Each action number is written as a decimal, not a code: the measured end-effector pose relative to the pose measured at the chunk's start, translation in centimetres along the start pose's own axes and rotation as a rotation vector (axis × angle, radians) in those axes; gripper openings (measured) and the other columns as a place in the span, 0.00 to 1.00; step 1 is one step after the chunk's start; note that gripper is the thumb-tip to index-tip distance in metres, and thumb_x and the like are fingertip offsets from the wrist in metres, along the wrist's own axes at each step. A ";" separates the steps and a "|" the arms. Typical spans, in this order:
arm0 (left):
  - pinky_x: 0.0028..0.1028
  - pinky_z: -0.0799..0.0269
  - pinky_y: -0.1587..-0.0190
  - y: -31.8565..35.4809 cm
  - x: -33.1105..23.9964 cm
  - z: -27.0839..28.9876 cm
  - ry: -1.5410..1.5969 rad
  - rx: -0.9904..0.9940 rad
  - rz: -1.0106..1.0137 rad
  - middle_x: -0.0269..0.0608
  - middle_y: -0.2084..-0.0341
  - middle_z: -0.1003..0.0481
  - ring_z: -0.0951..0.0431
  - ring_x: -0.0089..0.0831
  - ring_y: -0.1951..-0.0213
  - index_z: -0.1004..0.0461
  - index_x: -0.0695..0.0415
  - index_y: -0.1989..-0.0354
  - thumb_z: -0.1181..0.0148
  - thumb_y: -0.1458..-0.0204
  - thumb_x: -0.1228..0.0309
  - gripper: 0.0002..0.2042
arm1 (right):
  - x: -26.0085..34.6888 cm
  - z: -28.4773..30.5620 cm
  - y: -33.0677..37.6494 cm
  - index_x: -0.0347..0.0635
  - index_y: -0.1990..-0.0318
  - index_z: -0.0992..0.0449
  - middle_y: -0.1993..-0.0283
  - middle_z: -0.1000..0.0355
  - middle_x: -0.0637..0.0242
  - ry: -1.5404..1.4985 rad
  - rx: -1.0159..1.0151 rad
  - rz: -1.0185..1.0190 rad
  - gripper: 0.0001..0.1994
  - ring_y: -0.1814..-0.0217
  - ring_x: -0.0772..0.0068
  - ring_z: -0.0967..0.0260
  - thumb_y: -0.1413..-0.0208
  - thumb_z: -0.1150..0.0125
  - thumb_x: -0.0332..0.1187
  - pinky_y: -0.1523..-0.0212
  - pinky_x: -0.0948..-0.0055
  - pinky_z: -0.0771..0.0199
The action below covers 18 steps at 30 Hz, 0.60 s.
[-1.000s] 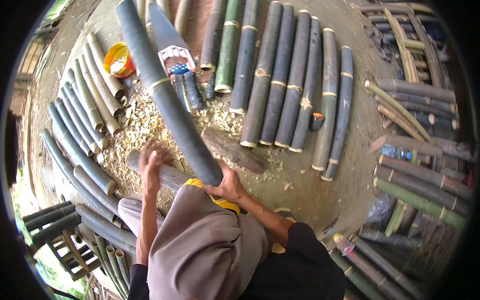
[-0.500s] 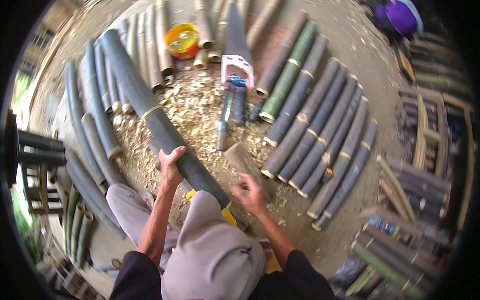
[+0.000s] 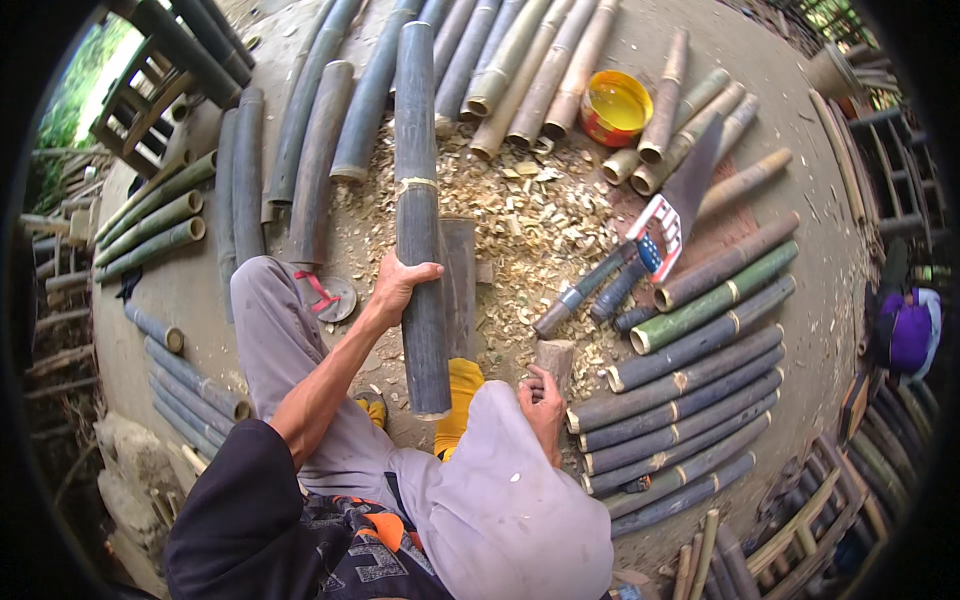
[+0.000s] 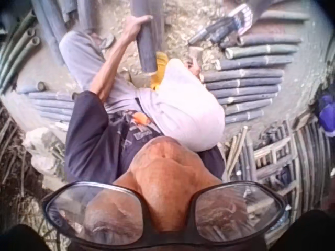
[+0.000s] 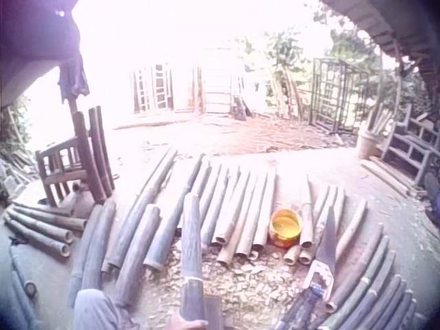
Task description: The person sits on the ground and uses a knife to shave and smooth the ends of bamboo poles. They repeatedly pick up poles, rotate them, and scrape the surface to remove rough edges, then place the finished pieces into a growing pile.
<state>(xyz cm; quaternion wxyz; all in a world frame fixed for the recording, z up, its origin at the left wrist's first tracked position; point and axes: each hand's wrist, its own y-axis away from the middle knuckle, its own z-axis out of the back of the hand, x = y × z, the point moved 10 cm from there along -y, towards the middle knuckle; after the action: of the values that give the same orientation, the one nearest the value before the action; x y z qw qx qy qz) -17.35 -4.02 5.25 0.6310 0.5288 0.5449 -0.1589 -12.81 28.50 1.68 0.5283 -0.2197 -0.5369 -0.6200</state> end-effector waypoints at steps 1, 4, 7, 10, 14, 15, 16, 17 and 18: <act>0.29 0.26 0.69 -0.1 0.1 0.8 -0.024 -0.010 0.017 0.40 0.70 0.29 0.26 0.27 0.71 0.35 0.64 0.57 0.32 0.63 0.69 0.24 | 0.3 -0.1 -0.5 0.35 0.51 0.28 0.72 0.27 0.64 0.034 0.010 0.015 0.16 0.72 0.77 0.30 0.50 0.42 0.25 0.70 0.76 0.27; 0.28 0.28 0.73 -0.7 0.1 3.2 -0.063 -0.058 0.001 0.39 0.72 0.29 0.27 0.26 0.75 0.35 0.63 0.57 0.33 0.62 0.68 0.23 | 1.0 -0.2 -2.4 0.35 0.52 0.27 0.73 0.27 0.64 0.121 0.024 0.045 0.15 0.72 0.76 0.29 0.49 0.43 0.25 0.70 0.75 0.27; 0.28 0.27 0.74 -0.2 -0.3 4.3 -0.001 -0.037 0.057 0.41 0.72 0.28 0.25 0.27 0.76 0.37 0.63 0.55 0.34 0.61 0.67 0.25 | 2.4 -0.5 -3.6 0.35 0.52 0.28 0.73 0.27 0.64 0.181 0.066 0.083 0.15 0.72 0.76 0.30 0.49 0.43 0.25 0.70 0.75 0.27; 0.31 0.23 0.72 0.5 0.2 4.5 0.119 0.048 0.101 0.45 0.70 0.27 0.22 0.33 0.70 0.40 0.63 0.52 0.35 0.58 0.65 0.27 | 3.1 -1.4 -4.6 0.35 0.53 0.28 0.73 0.28 0.65 0.219 0.094 0.105 0.15 0.72 0.76 0.30 0.49 0.43 0.26 0.70 0.74 0.28; 0.39 0.20 0.64 3.7 3.7 4.1 0.400 0.149 0.244 0.49 0.64 0.27 0.21 0.38 0.67 0.39 0.66 0.50 0.36 0.56 0.60 0.30 | 5.4 -4.5 -5.2 0.37 0.53 0.27 0.73 0.27 0.64 0.272 0.185 0.135 0.14 0.72 0.75 0.30 0.49 0.42 0.26 0.70 0.74 0.29; 0.39 0.21 0.63 4.7 4.1 3.4 0.402 0.160 0.261 0.49 0.64 0.27 0.21 0.38 0.67 0.37 0.67 0.51 0.36 0.56 0.59 0.29 | 6.0 -4.8 -5.4 0.37 0.53 0.27 0.73 0.27 0.63 0.285 0.192 0.146 0.14 0.72 0.75 0.30 0.49 0.42 0.26 0.71 0.74 0.29; 0.37 0.22 0.64 5.7 5.3 3.2 0.369 0.162 0.303 0.49 0.65 0.26 0.21 0.37 0.68 0.36 0.66 0.52 0.35 0.57 0.60 0.29 | 6.6 -5.9 -5.6 0.38 0.53 0.27 0.73 0.27 0.62 0.264 0.206 0.194 0.14 0.73 0.74 0.30 0.49 0.42 0.27 0.71 0.74 0.29; 0.36 0.22 0.65 6.7 6.4 3.0 0.336 0.164 0.346 0.48 0.66 0.26 0.21 0.37 0.68 0.35 0.66 0.53 0.35 0.57 0.60 0.28 | 7.0 -7.0 -5.4 0.38 0.53 0.27 0.73 0.27 0.62 0.236 0.250 0.208 0.14 0.73 0.74 0.30 0.49 0.42 0.27 0.71 0.74 0.29; 0.34 0.23 0.67 7.1 6.7 2.7 0.272 0.101 0.353 0.47 0.68 0.26 0.21 0.35 0.69 0.35 0.65 0.53 0.34 0.58 0.62 0.27 | 8.0 -7.7 -5.2 0.38 0.53 0.27 0.73 0.27 0.62 0.211 0.272 0.218 0.14 0.73 0.74 0.29 0.49 0.42 0.27 0.71 0.74 0.28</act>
<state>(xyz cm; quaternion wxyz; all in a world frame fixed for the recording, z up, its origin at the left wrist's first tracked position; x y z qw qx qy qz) -8.11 -1.00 2.65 0.5424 0.6636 0.5152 -0.0003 -17.92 17.51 3.60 0.6705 -0.1368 -0.5303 -0.5005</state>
